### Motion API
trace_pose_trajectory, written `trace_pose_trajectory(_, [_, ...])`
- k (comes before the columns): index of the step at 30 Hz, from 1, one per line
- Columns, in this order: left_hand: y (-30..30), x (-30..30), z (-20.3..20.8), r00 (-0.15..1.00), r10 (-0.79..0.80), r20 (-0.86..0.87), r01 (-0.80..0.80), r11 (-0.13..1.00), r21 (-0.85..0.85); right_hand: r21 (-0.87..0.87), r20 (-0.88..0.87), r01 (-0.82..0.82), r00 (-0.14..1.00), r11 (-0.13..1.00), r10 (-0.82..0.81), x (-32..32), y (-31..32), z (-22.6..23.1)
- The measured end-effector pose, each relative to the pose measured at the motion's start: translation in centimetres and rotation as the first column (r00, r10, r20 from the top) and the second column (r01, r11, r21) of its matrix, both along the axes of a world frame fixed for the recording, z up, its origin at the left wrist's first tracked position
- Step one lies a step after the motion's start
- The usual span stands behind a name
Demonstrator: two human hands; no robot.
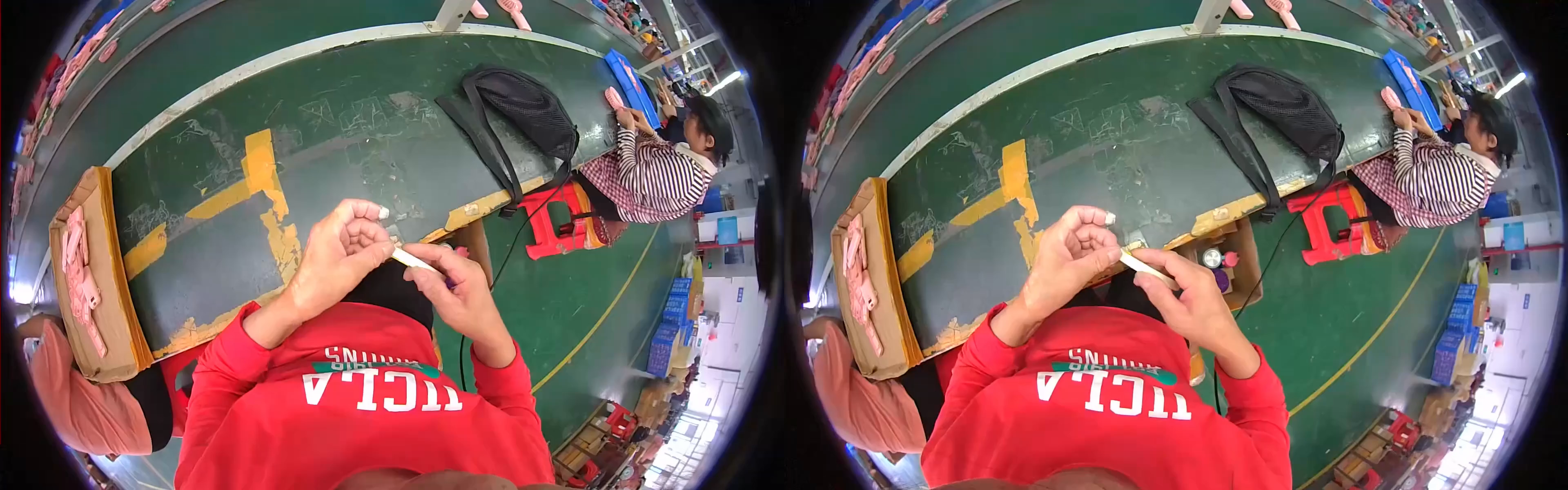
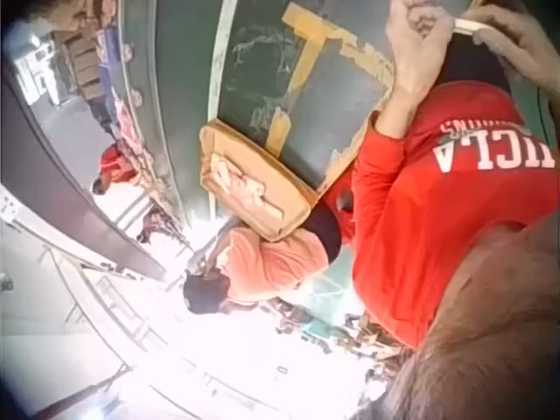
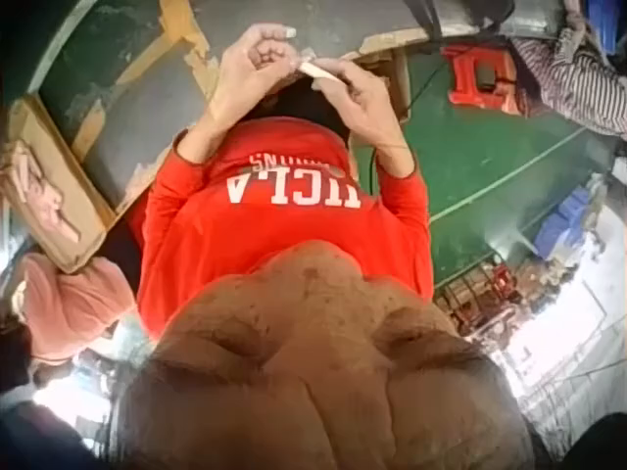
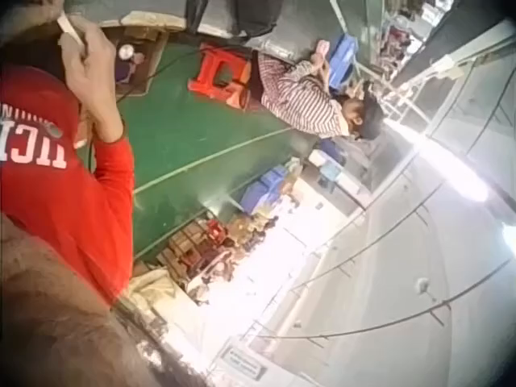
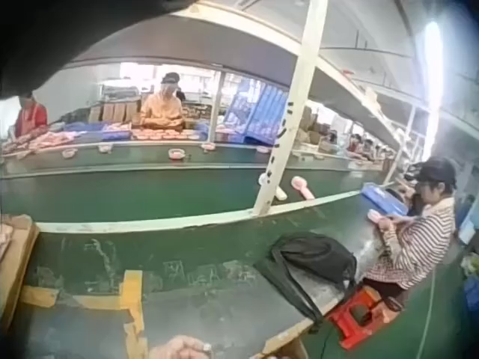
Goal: The person wraps tape around their finger by hand. Next, the person assembles handheld electric fans by fitting the internal components, battery, and casing onto the fan heads.
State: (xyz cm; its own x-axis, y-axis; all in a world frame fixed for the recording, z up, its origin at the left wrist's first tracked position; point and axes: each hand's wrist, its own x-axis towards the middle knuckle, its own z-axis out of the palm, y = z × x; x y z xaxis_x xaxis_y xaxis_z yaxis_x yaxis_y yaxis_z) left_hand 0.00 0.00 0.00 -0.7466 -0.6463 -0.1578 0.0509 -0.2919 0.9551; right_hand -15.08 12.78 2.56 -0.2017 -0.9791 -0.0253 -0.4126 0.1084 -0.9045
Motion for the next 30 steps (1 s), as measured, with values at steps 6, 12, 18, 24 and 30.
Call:
trace_pose_trajectory(6, [-1.0,0.0,0.1,0.997,-0.046,-0.059,0.061,0.959,0.276,0.182,0.593,-0.120,0.805,0.976,-0.012,-1.5,0.1,-0.7])
trace_pose_trajectory(12, [-1.4,-0.4,0.3,0.991,-0.077,-0.106,0.113,0.909,0.400,0.311,0.586,-0.098,0.803,0.945,-0.110,-1.9,-0.3,-0.7])
trace_pose_trajectory(18, [-1.9,-0.9,0.7,0.989,-0.036,-0.144,0.099,0.884,0.456,0.316,0.664,-0.183,0.743,0.931,-0.079,-2.9,-0.2,-2.0])
trace_pose_trajectory(24, [-2.8,-0.6,0.3,0.989,-0.047,-0.142,0.108,0.879,0.464,0.227,0.777,-0.141,0.623,0.964,-0.092,-2.5,0.3,-2.2])
trace_pose_trajectory(30, [-2.1,-1.7,1.2,0.986,-0.052,-0.161,0.132,0.832,0.539,0.289,0.742,-0.178,0.662,0.941,-0.102,-2.6,0.0,-2.7])
